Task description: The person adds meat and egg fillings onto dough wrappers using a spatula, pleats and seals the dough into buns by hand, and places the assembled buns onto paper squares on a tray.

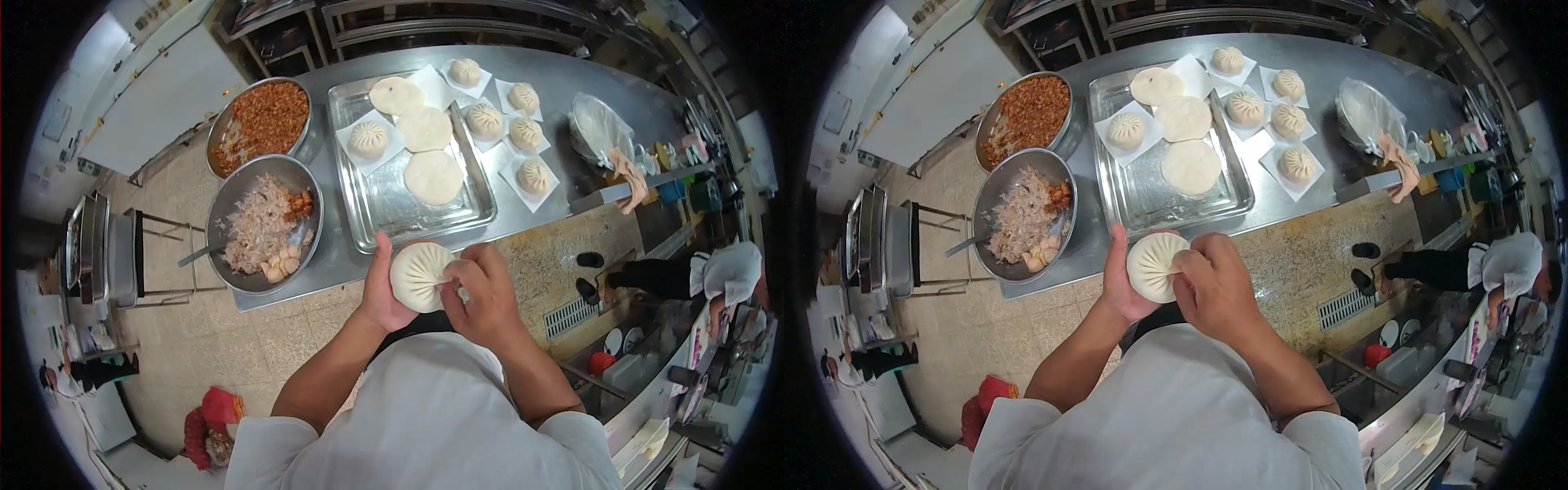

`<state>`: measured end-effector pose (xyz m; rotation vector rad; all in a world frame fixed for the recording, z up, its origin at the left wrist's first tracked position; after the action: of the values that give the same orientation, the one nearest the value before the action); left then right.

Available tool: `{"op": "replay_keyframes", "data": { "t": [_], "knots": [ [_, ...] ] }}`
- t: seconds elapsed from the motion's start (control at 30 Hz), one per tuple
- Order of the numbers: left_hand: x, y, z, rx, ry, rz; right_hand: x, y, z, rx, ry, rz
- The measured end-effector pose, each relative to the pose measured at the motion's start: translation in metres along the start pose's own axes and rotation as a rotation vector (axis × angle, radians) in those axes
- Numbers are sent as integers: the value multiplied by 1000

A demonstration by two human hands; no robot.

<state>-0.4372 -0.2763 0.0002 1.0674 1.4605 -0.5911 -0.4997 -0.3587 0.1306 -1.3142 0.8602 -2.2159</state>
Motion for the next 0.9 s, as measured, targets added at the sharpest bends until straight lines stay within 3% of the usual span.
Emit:
{"op": "replay_keyframes", "data": {
  "t": [0.2, 0.4, 0.47, 0.6, 0.67, 0.73, 0.8, 0.87, 0.9],
  "knots": [
    [9, 15, 8, -61, 32, -37, -16, 3, 23, 134, 12, -82],
    [29, 19, 8, -109, 100, -89, -27, 29, 38, 162, -218, 78],
    [30, 23, 6, -129, 75, -80, -16, 75, 44, -86, -239, 346],
    [56, 20, -6, -178, 185, -226, 3, 261, 47, -668, 113, 800],
    [57, 21, -13, -268, 190, -294, 21, 325, 79, -696, 294, 873],
    [58, 19, -21, -333, 201, -293, 30, 361, 128, -600, 333, 898],
    [53, 18, -31, -438, 177, -385, 24, 384, 191, -514, 318, 1030],
    [56, 12, -46, -510, 182, -353, 1, 450, 277, -404, 254, 1062],
    [58, 10, -54, -556, 219, -337, -26, 474, 323, -515, 419, 1109]
  ]
}}
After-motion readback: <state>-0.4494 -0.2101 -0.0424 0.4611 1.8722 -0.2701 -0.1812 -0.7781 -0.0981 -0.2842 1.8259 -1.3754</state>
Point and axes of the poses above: each hand's wrist, its own z-axis towards the middle knuckle, its own x-axis out of the back of the hand, y = z × x, the point moved 7 cm from there along z, towards the middle knuckle, and after that the axes turned 8 degrees about -x, right-handed, at the moved point
